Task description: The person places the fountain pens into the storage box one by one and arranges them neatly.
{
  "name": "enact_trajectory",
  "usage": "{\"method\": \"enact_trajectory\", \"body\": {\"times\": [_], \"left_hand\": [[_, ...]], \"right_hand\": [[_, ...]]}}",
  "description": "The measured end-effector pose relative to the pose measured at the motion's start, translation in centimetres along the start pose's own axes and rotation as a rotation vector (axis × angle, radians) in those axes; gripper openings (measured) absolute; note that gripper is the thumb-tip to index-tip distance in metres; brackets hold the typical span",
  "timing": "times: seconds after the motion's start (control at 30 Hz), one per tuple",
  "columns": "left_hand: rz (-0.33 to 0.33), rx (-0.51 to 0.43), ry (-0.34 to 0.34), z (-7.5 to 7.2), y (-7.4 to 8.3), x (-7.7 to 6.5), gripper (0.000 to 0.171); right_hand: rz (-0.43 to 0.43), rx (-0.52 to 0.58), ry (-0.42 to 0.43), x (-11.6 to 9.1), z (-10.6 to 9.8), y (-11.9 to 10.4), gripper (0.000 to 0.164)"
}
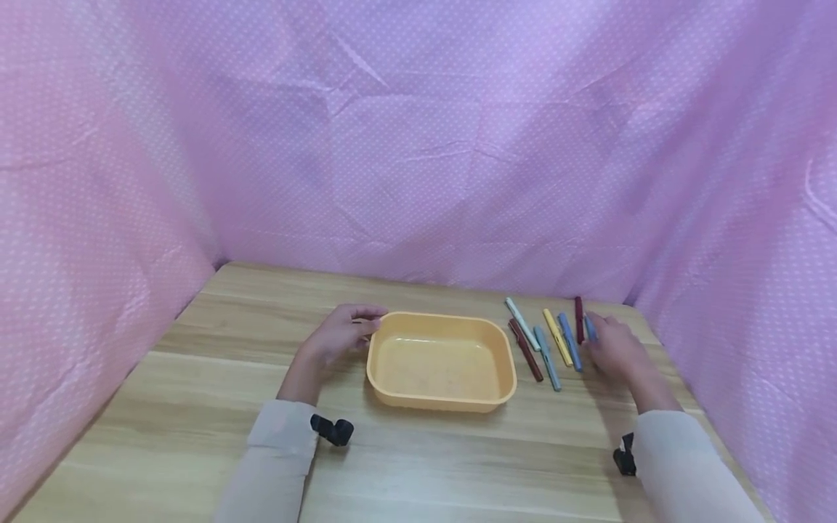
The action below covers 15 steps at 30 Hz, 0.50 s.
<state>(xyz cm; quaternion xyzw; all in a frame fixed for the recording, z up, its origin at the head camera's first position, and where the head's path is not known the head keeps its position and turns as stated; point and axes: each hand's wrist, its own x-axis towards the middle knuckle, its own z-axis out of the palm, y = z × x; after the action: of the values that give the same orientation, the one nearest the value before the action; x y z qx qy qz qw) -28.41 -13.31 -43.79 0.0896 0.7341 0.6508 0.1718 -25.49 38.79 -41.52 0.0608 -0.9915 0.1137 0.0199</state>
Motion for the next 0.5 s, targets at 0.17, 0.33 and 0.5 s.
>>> {"method": "enact_trajectory", "body": {"times": [0.17, 0.33, 0.5], "left_hand": [[0.012, 0.001, -0.011, -0.1, -0.1, 0.3, 0.033], [0.007, 0.033, -0.006, -0.3, -0.2, 0.5, 0.034], [0.000, 0.032, -0.002, -0.4, 0.0, 0.4, 0.034]], "right_hand": [[0.002, 0.075, 0.000, 0.1, 0.5, 0.9, 0.062], [0.033, 0.097, 0.000, 0.4, 1.0, 1.4, 0.062], [0.058, 0.118, 0.007, 0.7, 1.5, 1.7, 0.061]]}}
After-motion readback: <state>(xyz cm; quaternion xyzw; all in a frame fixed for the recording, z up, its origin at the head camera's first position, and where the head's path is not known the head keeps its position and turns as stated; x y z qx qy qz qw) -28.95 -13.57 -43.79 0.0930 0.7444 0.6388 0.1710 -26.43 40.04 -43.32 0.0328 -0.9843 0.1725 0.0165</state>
